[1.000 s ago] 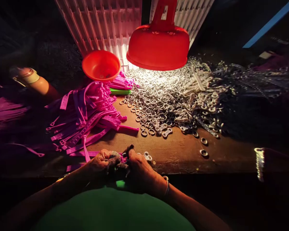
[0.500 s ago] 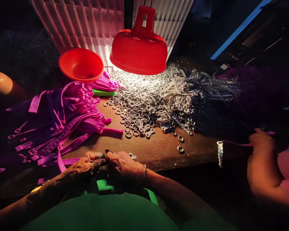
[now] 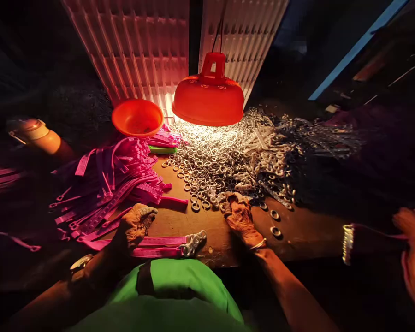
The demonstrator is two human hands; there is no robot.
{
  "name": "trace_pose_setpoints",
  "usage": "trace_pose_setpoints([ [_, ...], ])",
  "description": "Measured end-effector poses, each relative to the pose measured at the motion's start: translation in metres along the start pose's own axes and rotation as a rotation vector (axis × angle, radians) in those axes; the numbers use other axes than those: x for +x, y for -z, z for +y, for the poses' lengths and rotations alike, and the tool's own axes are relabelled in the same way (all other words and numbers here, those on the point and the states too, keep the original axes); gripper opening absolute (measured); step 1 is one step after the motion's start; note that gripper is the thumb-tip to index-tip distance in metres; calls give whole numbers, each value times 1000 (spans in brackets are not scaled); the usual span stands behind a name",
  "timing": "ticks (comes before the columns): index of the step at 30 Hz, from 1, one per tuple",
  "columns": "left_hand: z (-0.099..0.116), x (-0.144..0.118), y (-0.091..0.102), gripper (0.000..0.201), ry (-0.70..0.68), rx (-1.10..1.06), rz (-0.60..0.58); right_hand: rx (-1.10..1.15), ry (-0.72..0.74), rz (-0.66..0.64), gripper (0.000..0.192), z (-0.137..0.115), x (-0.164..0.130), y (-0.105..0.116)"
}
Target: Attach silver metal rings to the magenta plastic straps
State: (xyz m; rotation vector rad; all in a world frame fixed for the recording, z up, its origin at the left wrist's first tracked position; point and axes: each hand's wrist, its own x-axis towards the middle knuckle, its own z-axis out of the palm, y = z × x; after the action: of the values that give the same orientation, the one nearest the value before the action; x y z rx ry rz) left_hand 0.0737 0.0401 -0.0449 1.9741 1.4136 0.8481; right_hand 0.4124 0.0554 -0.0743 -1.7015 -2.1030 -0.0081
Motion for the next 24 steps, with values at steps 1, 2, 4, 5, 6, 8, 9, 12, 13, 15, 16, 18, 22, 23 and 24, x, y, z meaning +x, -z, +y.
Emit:
trace_pose_setpoints([
  [1, -6, 4, 4, 25, 10, 81, 52, -13, 0, 9, 35, 8, -1, -3],
  [2, -12, 8, 7, 22, 16, 169, 89, -22, -6, 15, 33, 12, -1, -6],
  [4, -22, 15, 11, 16, 24, 336, 139, -23, -37, -3, 30, 15, -2, -7],
  [5, -25, 17, 11, 15, 24, 401, 152, -7, -59, -30, 30, 14, -1, -6],
  [6, -27, 20, 10, 15, 22, 451, 162, 24, -90, -59, 31, 13, 0, -5],
  [8, -29, 24, 8, 14, 27, 517, 184, 108, -160, -100, 34, 11, 3, -1],
  [9, -29, 26, 7, 14, 41, 531, 187, 150, -187, -103, 36, 10, 4, 1],
  [12, -29, 32, 6, 17, 136, 475, 161, 208, -199, -41, 39, 8, 5, 0],
  [13, -30, 34, 7, 19, 164, 437, 143, 207, -187, -11, 40, 7, 5, -1],
  [15, -33, 35, 7, 22, 183, 362, 116, 185, -177, 46, 38, 5, 4, -4],
  [16, -35, 34, 7, 23, 174, 330, 108, 163, -178, 69, 36, 3, 3, -6],
  [18, -38, 30, 5, 22, 144, 274, 105, 115, -178, 103, 35, 1, 2, -9],
  [22, -40, 12, -4, 26, 66, 185, 120, 101, -186, 121, 37, 3, -2, -15],
  [23, -41, 7, -7, 30, 53, 160, 122, 106, -196, 117, 38, 5, -4, -16],
  [24, -41, 1, -8, 33, 41, 133, 128, 112, -205, 112, 39, 7, -5, -18],
])
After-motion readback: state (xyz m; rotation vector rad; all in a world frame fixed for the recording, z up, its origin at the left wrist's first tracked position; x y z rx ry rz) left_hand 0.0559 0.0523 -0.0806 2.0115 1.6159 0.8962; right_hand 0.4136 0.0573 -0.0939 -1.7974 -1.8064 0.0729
